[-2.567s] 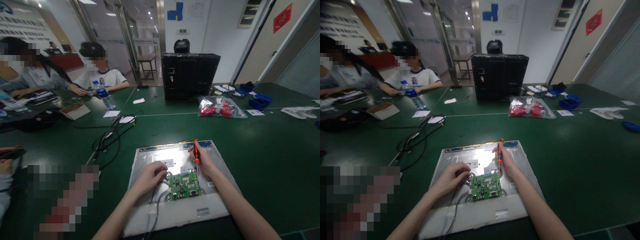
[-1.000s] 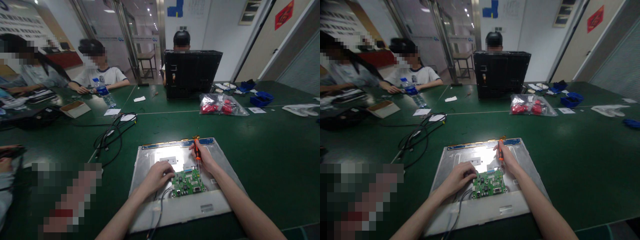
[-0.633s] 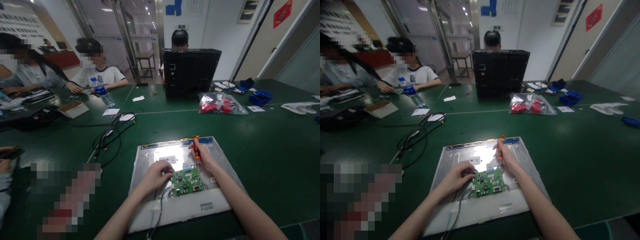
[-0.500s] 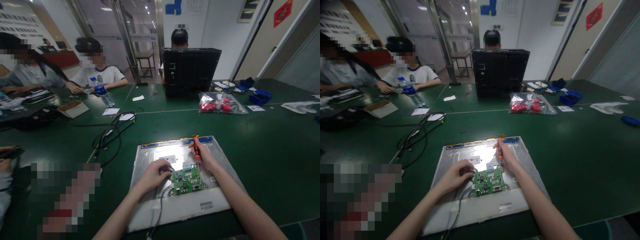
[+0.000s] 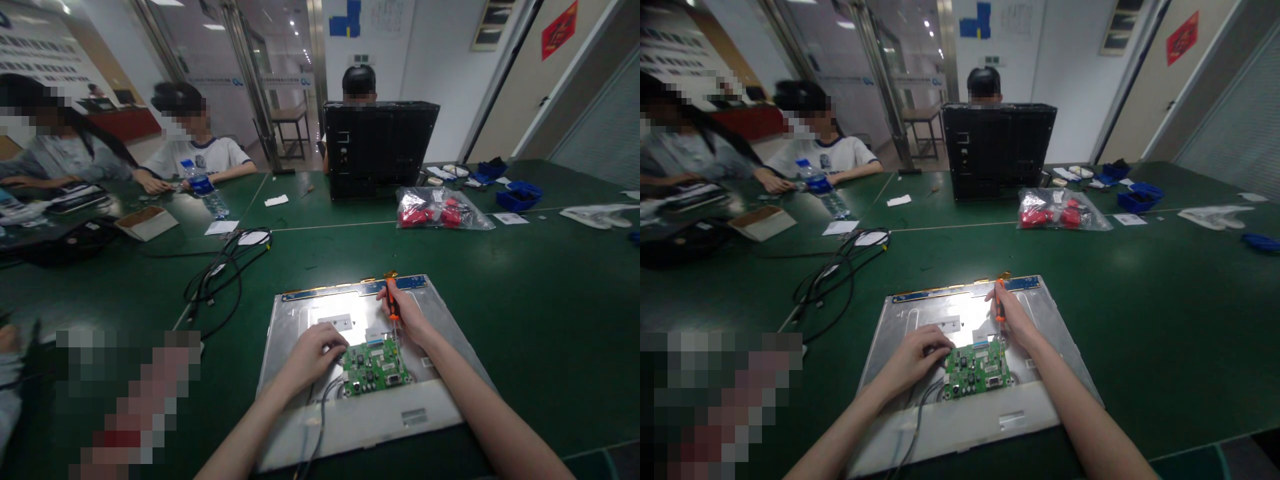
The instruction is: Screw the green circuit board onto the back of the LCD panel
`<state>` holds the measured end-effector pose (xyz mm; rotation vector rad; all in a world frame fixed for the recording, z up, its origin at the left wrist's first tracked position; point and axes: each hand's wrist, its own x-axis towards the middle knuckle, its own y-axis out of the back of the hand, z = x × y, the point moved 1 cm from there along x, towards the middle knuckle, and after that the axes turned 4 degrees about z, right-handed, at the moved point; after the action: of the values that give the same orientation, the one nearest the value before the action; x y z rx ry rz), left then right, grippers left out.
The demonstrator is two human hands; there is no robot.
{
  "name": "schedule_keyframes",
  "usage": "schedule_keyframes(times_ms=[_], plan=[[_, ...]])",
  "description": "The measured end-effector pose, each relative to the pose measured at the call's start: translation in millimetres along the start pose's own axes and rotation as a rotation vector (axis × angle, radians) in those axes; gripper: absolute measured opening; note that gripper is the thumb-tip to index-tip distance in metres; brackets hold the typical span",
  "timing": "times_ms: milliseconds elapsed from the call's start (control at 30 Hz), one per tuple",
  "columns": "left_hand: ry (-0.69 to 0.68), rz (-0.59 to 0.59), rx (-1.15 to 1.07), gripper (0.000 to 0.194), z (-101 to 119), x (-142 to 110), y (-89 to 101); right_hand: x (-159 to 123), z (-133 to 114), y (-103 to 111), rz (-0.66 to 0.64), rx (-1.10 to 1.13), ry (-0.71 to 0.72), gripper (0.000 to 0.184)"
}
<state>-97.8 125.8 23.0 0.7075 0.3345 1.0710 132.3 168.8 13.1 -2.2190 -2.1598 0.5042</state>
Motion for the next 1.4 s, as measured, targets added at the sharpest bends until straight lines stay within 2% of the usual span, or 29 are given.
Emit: schedule_keyframes(times_ms=[233,367,600,733,933,1067,1267,1400], plan=[[-0.016,-0.024,-0.019,0.014,-0.2,0.4,3.0,1.9,1.0,1.2,0.07,0.05,0.016,0.065],[-0.011,-0.028,-0.045,0.014,-1.5,1.4,3.7,3.2,-4.9,-0.6,0.142,0.117,0.074,0.061],[0.019,-0.005,-0.047,0.012,-0.9,1.9,1.3,-4.8,-31.7,-33.9,0.116,0.255,0.157,0.061],[0.012,-0.007,-0.021,0.01,-0.7,1.4,1.5,-7.9,-33.5,-47.8,0.134,0.359,0.177,0.059],[-0.011,-0.027,0.003,0.009,-1.7,0.8,1.5,-7.4,-13.8,-36.8,0.212,0.417,0.133,0.052],[-0.042,-0.028,0.022,0.009,-0.7,-0.7,2.3,-5.0,-5.2,-28.0,0.245,0.404,0.123,0.056],[-0.079,-0.028,0.032,0.014,-2.7,-3.1,3.1,-8.6,-3.2,-33.2,0.254,0.316,0.146,0.071],[-0.072,-0.017,0.018,0.016,-4.1,-2.4,3.2,-13.8,-5.0,-36.5,0.24,0.25,0.186,0.067]])
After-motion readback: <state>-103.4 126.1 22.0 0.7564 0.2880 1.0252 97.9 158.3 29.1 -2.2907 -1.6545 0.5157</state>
